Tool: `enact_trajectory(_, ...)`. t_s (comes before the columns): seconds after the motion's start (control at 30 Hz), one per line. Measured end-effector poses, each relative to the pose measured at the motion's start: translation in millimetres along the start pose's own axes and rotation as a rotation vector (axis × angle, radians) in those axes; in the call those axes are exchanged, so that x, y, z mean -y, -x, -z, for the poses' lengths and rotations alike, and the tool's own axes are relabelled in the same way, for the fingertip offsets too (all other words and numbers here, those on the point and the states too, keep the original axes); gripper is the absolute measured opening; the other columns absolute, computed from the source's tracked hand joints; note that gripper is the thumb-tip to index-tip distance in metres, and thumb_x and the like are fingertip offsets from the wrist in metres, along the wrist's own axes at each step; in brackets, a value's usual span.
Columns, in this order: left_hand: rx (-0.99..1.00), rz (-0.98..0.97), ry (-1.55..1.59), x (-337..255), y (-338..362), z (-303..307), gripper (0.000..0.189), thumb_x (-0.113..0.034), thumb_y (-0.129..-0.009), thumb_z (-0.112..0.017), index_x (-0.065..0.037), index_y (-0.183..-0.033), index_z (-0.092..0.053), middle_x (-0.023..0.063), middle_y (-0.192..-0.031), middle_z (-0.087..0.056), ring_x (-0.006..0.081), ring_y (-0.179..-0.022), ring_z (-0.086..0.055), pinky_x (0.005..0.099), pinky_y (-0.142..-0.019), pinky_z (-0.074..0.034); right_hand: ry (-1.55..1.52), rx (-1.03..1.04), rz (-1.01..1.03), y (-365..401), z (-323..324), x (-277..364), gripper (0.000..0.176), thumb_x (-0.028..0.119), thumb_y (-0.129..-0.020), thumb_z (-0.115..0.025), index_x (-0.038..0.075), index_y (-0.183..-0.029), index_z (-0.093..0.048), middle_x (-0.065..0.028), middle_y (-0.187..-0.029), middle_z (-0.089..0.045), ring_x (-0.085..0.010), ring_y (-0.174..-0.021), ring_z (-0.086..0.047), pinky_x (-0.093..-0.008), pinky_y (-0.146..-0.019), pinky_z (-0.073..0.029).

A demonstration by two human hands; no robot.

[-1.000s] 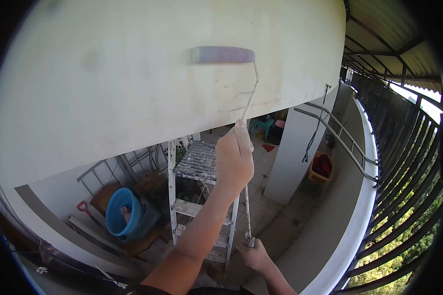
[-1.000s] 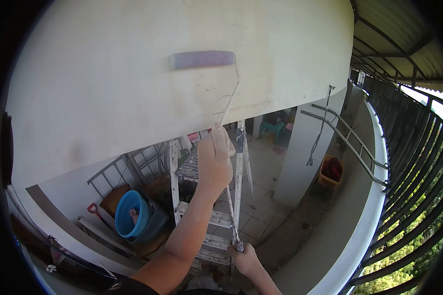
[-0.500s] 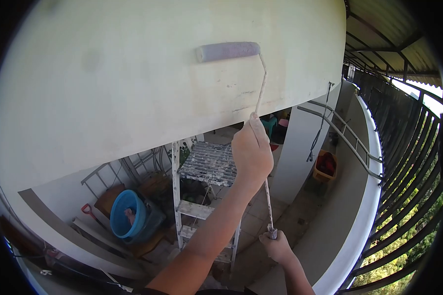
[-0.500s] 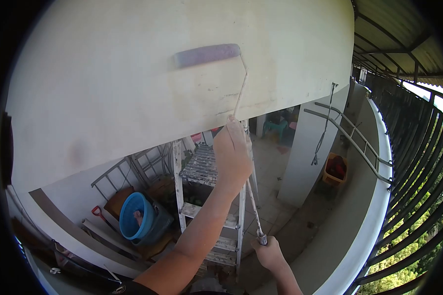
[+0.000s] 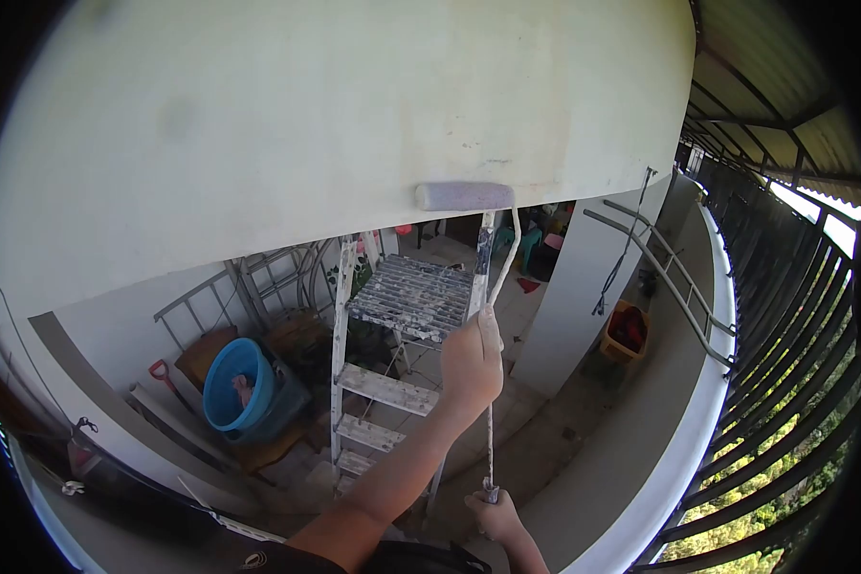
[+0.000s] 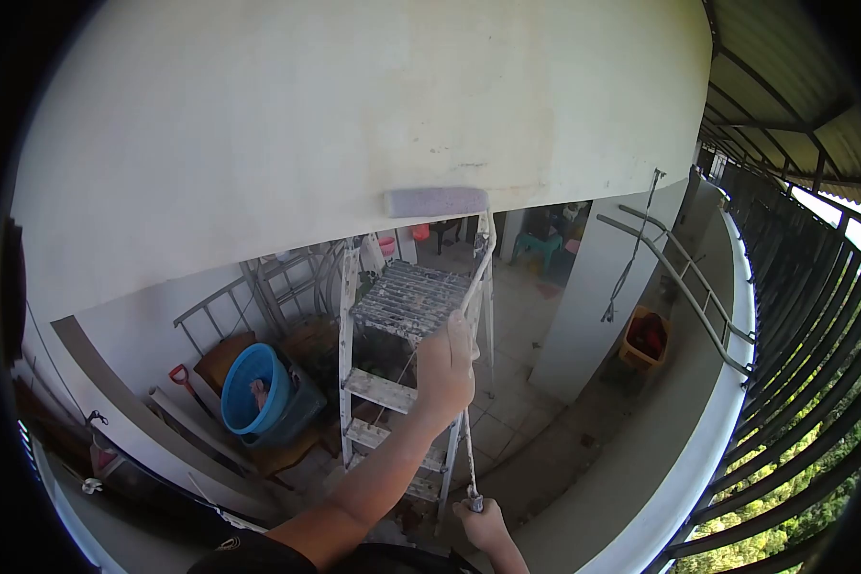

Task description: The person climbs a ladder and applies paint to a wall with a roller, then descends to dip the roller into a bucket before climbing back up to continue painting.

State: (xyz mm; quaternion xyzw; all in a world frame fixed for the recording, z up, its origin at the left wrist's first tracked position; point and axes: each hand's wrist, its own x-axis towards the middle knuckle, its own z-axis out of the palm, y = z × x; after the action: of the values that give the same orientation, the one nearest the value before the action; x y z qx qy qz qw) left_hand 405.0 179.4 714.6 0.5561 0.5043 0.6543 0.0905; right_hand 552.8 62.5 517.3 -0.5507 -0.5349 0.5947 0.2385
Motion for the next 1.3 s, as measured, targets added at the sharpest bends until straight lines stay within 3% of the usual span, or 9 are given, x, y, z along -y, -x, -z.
enact_trajectory(0.2,-0.014,0.041,-0.040,2.6,12.9,-7.9,0.045,-0.024,-0.101,-0.032,0.002,-0.073,-0.056,0.0150,-0.052,-0.053,0.0346,-0.051,-0.056,0.0442,-0.051,-0.040,0.016,-0.047,-0.052,10.3,17.9,-8.6,0.031,0.021,-0.079,-0.065,0.002,-0.059,-0.054,-0.0032,-0.052,-0.050,-0.0123,-0.048,-0.048,-0.0342,-0.049,-0.039)
enact_trajectory(0.3,-0.008,0.037,-0.042,-7.2,4.3,-5.6,0.044,-0.024,-0.101,-0.032,0.002,-0.075,-0.057,0.0154,-0.053,-0.053,0.0353,-0.052,-0.056,0.0448,-0.051,-0.040,0.033,-0.067,-0.019,14.1,20.0,11.2,0.032,0.013,-0.082,-0.062,0.008,-0.054,-0.048,0.0023,-0.050,-0.042,-0.0088,-0.045,-0.042,-0.0300,-0.044,-0.033)
enact_trajectory(0.53,-0.187,-0.041,-0.148,-37.2,-49.0,-15.3,0.048,-0.029,-0.101,-0.032,0.003,-0.077,-0.058,0.0176,-0.056,-0.053,0.0337,-0.054,-0.053,0.0422,-0.057,-0.041,0.187,-0.155,0.035,2.9,28.5,58.9,0.030,0.021,-0.078,-0.062,-0.004,-0.063,-0.055,-0.0123,-0.056,-0.054,-0.0194,-0.055,-0.053,-0.0404,-0.057,-0.043)
enact_trajectory(0.57,-0.232,-0.082,-0.205,-53.5,-63.2,-14.3,0.048,-0.029,-0.101,-0.033,0.004,-0.078,-0.058,0.0187,-0.057,-0.053,0.0351,-0.055,-0.054,0.0436,-0.056,-0.041,0.091,-0.146,0.068,8.0,30.1,80.3,0.033,0.014,-0.082,-0.058,0.006,-0.053,-0.044,0.0009,-0.050,-0.044,-0.0087,-0.044,-0.038,-0.0301,-0.043,-0.029)
enact_trajectory(0.63,-0.304,-0.134,-0.191,-77.3,-92.2,-17.2,0.046,-0.028,-0.100,-0.037,0.004,-0.075,-0.058,0.0208,-0.058,-0.054,0.0371,-0.056,-0.055,0.0458,-0.055,-0.041,0.060,-0.141,0.100,7.0,39.1,104.1,0.032,0.014,-0.084,-0.059,0.008,-0.056,-0.045,0.0026,-0.050,-0.042,-0.0074,-0.044,-0.038,-0.0279,-0.042,-0.029)
enact_trajectory(0.73,-0.323,-0.251,-0.194,-112.3,-124.5,-10.5,0.044,-0.026,-0.099,-0.040,0.003,-0.071,-0.058,0.0205,-0.057,-0.053,0.0363,-0.055,-0.055,0.0453,-0.055,-0.041,-0.118,-0.044,0.132,55.8,48.3,174.0,0.022,0.011,-0.085,-0.061,0.009,-0.068,-0.048,0.0042,-0.053,-0.041,-0.0068,-0.044,-0.038,-0.0256,-0.043,-0.029)
enact_trajectory(0.83,-0.284,-0.256,-0.242,-132.7,-144.0,-2.6,0.043,-0.024,-0.098,-0.042,0.002,-0.068,-0.058,0.0193,-0.057,-0.054,0.0356,-0.056,-0.056,0.0449,-0.055,-0.042,-0.223,-0.025,0.484,66.3,49.1,173.3,0.011,0.006,-0.085,-0.062,0.006,-0.089,-0.052,0.0033,-0.063,-0.044,-0.0058,-0.052,-0.039,-0.0233,-0.048,-0.032)
enact_trajectory(0.93,-0.330,-0.303,-0.274,-139.8,-161.8,-6.3,0.043,-0.024,-0.099,-0.041,0.001,-0.068,-0.058,0.0178,-0.059,-0.056,0.0347,-0.058,-0.058,0.0444,-0.058,-0.043,-0.030,-0.080,0.666,61.3,55.1,161.7,0.035,0.008,-0.085,-0.063,0.000,-0.116,-0.047,-0.0029,-0.073,-0.049,-0.0117,-0.064,-0.046,-0.0270,-0.061,-0.039)
enact_trajectory(1.3,-0.347,-0.468,-0.317,-155.4,-206.2,18.9,0.041,-0.026,-0.098,-0.042,0.000,-0.072,-0.058,0.0182,-0.063,-0.058,0.0368,-0.062,-0.058,0.0458,-0.062,-0.044,0.075,-0.161,0.809,57.6,11.0,208.3,0.042,0.008,-0.093,-0.051,-0.002,-0.130,-0.035,-0.0195,-0.082,-0.058,-0.0290,-0.074,-0.060,-0.0374,-0.071,-0.046)
